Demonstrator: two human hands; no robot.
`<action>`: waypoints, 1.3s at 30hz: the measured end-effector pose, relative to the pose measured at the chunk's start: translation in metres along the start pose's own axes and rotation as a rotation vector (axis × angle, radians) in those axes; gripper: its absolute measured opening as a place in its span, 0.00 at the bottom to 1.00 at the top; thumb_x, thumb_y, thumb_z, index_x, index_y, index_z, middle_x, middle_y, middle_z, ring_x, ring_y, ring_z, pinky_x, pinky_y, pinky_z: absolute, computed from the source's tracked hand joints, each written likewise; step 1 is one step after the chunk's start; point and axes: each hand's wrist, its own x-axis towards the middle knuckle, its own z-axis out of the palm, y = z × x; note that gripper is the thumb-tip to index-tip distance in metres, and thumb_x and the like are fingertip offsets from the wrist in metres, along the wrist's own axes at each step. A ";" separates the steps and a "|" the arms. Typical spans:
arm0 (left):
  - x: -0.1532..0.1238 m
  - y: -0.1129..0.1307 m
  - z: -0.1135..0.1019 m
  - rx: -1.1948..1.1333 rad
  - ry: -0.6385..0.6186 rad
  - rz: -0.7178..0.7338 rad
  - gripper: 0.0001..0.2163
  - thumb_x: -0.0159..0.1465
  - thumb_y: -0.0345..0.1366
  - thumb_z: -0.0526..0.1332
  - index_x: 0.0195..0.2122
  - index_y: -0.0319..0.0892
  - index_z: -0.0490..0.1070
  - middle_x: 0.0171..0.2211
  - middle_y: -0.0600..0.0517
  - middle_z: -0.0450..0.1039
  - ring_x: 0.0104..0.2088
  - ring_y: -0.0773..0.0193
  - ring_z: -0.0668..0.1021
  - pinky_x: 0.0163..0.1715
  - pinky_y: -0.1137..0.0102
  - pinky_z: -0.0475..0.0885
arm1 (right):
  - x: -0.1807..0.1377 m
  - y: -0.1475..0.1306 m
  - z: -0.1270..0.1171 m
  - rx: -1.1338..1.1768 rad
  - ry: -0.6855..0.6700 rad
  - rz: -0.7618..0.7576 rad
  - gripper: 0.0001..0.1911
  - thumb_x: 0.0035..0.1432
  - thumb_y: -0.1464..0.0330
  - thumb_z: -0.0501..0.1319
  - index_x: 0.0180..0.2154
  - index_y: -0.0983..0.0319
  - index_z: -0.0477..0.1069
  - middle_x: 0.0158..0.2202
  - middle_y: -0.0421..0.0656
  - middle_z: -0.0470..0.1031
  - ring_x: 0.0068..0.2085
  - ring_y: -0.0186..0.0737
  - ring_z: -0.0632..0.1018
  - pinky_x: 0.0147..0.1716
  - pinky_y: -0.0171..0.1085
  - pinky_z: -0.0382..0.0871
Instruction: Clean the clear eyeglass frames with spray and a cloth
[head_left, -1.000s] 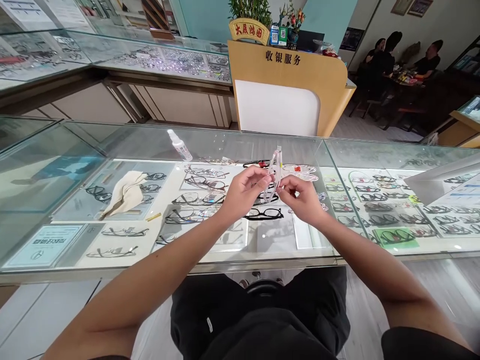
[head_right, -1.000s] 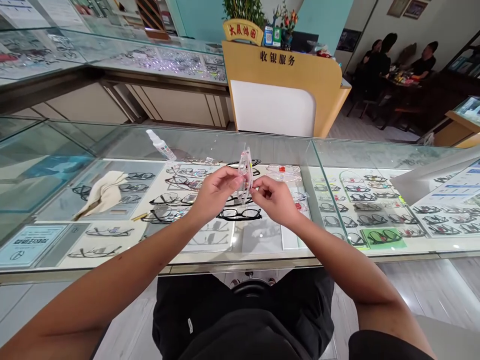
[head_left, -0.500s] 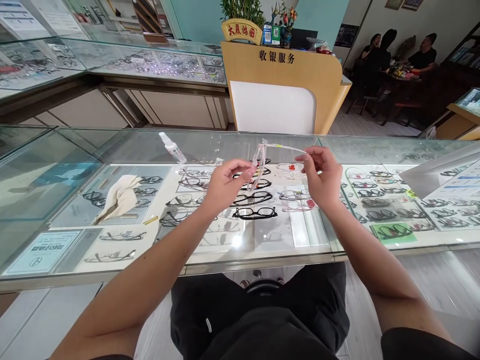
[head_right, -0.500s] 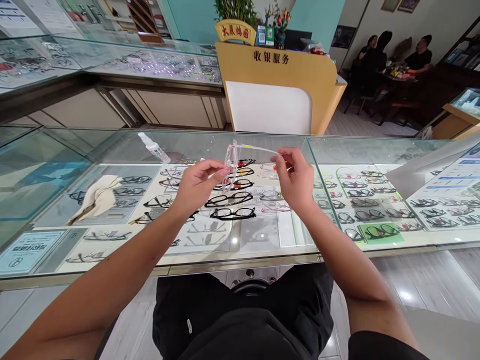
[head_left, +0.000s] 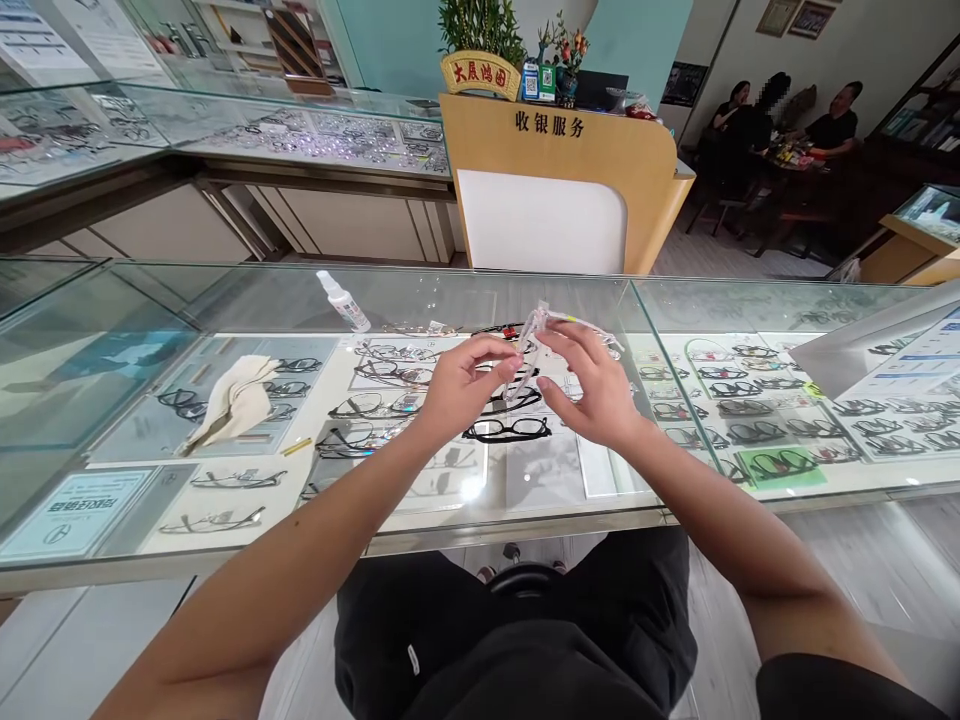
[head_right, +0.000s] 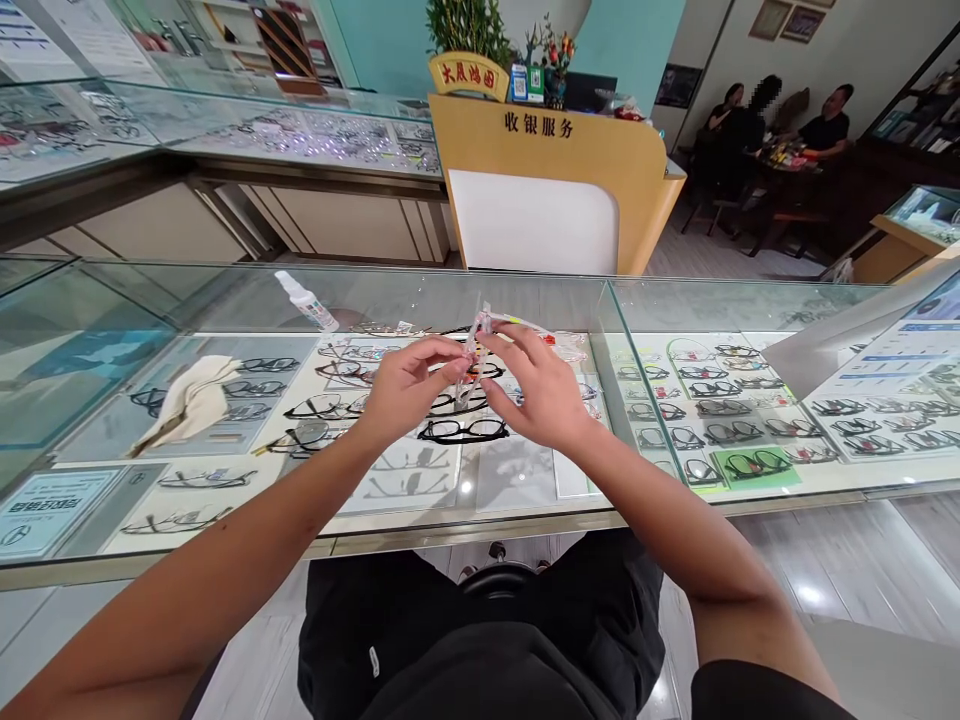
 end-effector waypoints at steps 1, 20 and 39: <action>-0.001 -0.001 0.001 0.018 -0.012 0.012 0.14 0.65 0.51 0.77 0.41 0.46 0.86 0.44 0.45 0.84 0.47 0.53 0.84 0.42 0.63 0.84 | 0.000 0.000 0.002 -0.022 -0.016 0.000 0.24 0.75 0.62 0.62 0.69 0.50 0.70 0.70 0.54 0.75 0.67 0.58 0.80 0.60 0.57 0.82; 0.005 0.007 -0.003 -0.143 0.228 -0.030 0.21 0.60 0.56 0.80 0.39 0.44 0.82 0.42 0.48 0.83 0.47 0.55 0.86 0.42 0.62 0.89 | 0.000 0.017 0.002 -0.203 0.051 0.034 0.09 0.76 0.60 0.62 0.48 0.56 0.78 0.77 0.53 0.69 0.74 0.63 0.71 0.68 0.63 0.70; 0.004 0.001 0.002 -0.167 0.137 0.024 0.20 0.59 0.53 0.81 0.37 0.44 0.80 0.49 0.45 0.78 0.54 0.52 0.82 0.43 0.62 0.86 | -0.001 0.003 0.007 -0.242 -0.057 -0.005 0.09 0.75 0.60 0.66 0.52 0.54 0.81 0.51 0.42 0.90 0.56 0.52 0.85 0.78 0.62 0.57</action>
